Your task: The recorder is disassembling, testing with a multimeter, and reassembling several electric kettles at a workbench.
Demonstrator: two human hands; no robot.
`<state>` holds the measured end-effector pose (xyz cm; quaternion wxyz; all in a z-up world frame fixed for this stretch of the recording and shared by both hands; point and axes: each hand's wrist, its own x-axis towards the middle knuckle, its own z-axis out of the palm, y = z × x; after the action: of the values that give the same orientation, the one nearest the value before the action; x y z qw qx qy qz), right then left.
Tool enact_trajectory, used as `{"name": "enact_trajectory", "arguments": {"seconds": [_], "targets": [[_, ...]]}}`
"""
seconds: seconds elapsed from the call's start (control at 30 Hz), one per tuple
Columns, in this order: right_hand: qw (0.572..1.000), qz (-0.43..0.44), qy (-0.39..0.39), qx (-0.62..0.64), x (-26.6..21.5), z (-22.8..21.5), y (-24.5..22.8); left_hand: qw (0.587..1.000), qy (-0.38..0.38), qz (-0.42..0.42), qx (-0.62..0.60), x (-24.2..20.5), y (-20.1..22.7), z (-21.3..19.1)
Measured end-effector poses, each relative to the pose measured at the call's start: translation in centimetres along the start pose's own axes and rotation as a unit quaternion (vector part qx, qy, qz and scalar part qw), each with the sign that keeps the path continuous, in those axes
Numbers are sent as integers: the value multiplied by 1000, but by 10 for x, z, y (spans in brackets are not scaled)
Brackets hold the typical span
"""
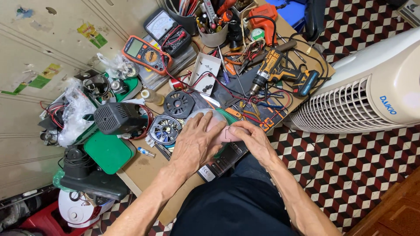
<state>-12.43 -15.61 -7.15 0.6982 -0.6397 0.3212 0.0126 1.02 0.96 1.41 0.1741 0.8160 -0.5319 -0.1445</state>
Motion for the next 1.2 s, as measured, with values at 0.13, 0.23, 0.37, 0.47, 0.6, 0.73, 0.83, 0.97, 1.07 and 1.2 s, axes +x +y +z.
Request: {"name": "enact_trajectory", "arguments": {"seconds": [0.13, 0.23, 0.37, 0.47, 0.6, 0.73, 0.83, 0.97, 1.07, 1.2], "targets": [[998, 16, -4, 54, 2, 5, -3, 1000, -10, -11, -12, 0, -1, -1], [997, 25, 8, 74, 3, 9, -1, 999, -11, -27, -41, -2, -6, 3], [997, 24, 17, 70, -2, 10, -4, 994, 35, -18, -104, -2, -14, 12], [999, 12, 14, 50, -7, 9, -5, 994, 18, -24, -105, 1, -12, 9], [999, -14, 2, 49, -15, 5, -7, 996, -1, -14, -89, -2, -11, 10], [999, -28, 21, 39, -18, 9, -6, 997, 19, 7, -74, -2, -11, 8], [998, -45, 48, 16, -14, 13, -2, 997, 15, 9, -69, -1, -10, 3], [997, -33, 64, -3, -8, 15, -3, 998, -1, 11, -54, 0, -11, 4], [997, -28, 65, -18, -5, 16, -5, 999, 1, 14, -45, 0, -12, 4], [998, -34, 53, -12, -3, 18, -3, 999, -2, 11, -36, -1, -15, 7]]}}
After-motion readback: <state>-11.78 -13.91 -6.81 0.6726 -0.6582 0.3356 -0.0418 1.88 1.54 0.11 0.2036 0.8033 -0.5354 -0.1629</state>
